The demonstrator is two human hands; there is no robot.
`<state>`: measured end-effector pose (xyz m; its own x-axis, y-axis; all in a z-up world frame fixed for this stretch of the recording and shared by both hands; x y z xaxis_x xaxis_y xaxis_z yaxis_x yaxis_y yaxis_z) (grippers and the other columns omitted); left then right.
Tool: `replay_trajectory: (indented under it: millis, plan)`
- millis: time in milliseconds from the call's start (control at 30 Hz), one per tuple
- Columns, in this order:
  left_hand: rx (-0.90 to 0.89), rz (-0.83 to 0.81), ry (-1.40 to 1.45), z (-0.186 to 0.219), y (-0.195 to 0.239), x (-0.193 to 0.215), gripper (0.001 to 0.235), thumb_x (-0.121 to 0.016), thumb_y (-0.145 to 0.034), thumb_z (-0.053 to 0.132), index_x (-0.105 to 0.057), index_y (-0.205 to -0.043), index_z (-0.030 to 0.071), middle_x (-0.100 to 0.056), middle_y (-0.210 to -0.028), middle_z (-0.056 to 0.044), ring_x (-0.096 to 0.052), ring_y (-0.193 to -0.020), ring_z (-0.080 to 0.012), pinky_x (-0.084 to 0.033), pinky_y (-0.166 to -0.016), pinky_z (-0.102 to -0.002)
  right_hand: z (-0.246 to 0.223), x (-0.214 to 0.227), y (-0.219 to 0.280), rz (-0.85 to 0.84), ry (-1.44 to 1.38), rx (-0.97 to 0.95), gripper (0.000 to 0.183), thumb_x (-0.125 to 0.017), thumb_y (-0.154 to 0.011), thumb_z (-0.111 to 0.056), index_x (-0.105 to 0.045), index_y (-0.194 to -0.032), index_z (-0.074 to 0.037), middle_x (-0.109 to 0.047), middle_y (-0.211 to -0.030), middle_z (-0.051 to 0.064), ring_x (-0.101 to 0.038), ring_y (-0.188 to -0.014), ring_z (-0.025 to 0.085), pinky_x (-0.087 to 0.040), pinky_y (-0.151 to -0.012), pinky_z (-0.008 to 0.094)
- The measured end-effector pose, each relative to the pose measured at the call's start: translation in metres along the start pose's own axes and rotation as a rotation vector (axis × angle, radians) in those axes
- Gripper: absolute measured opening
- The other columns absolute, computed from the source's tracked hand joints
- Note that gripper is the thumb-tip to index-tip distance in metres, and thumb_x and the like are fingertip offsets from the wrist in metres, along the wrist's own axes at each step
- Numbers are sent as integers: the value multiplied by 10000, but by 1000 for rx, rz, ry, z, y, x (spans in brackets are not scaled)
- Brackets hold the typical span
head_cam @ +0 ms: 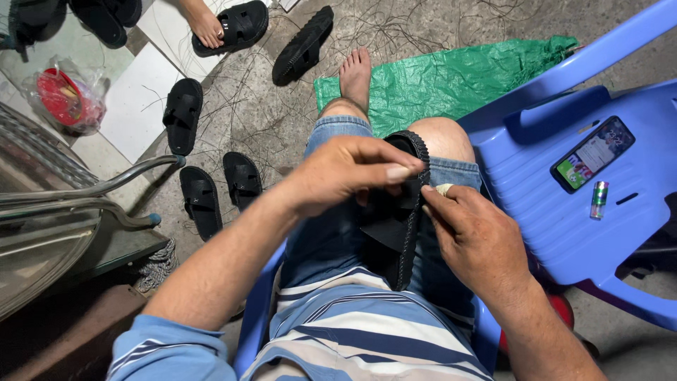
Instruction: The person sits on a blue plastic chair and sews a black sandal resting on their lap. They use a needle and thread to stitch the sandal strap to the sole, pulling the thread tight with each pass. Several other sandals are visible on the floor nearby.
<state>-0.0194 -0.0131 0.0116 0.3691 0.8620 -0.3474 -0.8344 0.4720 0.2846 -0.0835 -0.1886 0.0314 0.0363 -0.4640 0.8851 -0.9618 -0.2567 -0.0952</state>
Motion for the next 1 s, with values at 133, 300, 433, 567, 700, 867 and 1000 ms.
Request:
replay_trajectory:
  millis: [133,300,433,567,700,867,1000]
  plan:
    - [-169,-64,-62,-16,-4,-13,179,-681,-801,129,-678,-974,86,-680,-839,-56,-641,-693,-94,-489,-450,-137,3,-2,1,15,-28,1,173,-651,-813,-138,-688,-981,-160,-619,-844,42,-631,-789,234,-522,-651,343]
    - [-407,-1,-370,-4,9,-19,191,-664,-816,77,-682,-995,141,-655,-863,-33,-632,-811,-131,-537,-706,-262,3,-1,1,24,-67,-22,139,-639,-836,-144,-689,-966,-149,-602,-806,38,-626,-744,225,-517,-609,329]
    - [-517,188,-1021,-9,16,-19,243,-599,-818,94,-563,-1040,188,-635,-850,49,-645,-804,-135,-496,-715,-286,5,-3,3,24,-75,-15,169,-643,-825,-146,-691,-987,-150,-602,-811,37,-627,-754,226,-517,-603,331]
    - [-421,310,-1026,-19,28,-27,175,-609,-831,144,-474,-939,123,-645,-737,-36,-664,-674,-219,-532,-571,-330,5,-7,7,81,-138,-23,196,-661,-812,-119,-691,-1006,-125,-601,-787,62,-628,-720,240,-511,-580,326]
    - [-401,327,-898,-28,27,-30,157,-608,-831,120,-460,-883,128,-655,-716,-25,-663,-636,-207,-536,-538,-307,1,-9,8,144,-158,-38,168,-664,-837,-113,-693,-1002,-101,-594,-783,76,-623,-702,241,-508,-575,326]
    - [-318,386,-788,-39,32,-33,179,-619,-825,155,-449,-880,137,-683,-770,-7,-674,-664,-213,-535,-545,-333,1,-13,10,188,-178,-37,192,-661,-840,-101,-691,-1029,-92,-582,-794,78,-618,-711,241,-505,-581,315]
    - [-296,439,-705,-40,33,-32,181,-613,-822,147,-445,-886,127,-687,-783,-31,-676,-694,-246,-538,-601,-366,1,-12,7,188,-236,-44,190,-666,-841,-81,-694,-1029,-83,-571,-783,85,-609,-690,238,-496,-569,306]
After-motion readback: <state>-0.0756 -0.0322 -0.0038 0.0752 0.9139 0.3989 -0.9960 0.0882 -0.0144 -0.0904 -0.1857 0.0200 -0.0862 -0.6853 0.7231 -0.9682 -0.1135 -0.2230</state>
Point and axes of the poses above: each hand's wrist, its own y-axis away from the middle knuckle, its own x-axis out of the back of the hand, z = x × y, the point moved 3 cm from there along -y, towards the middle knuckle
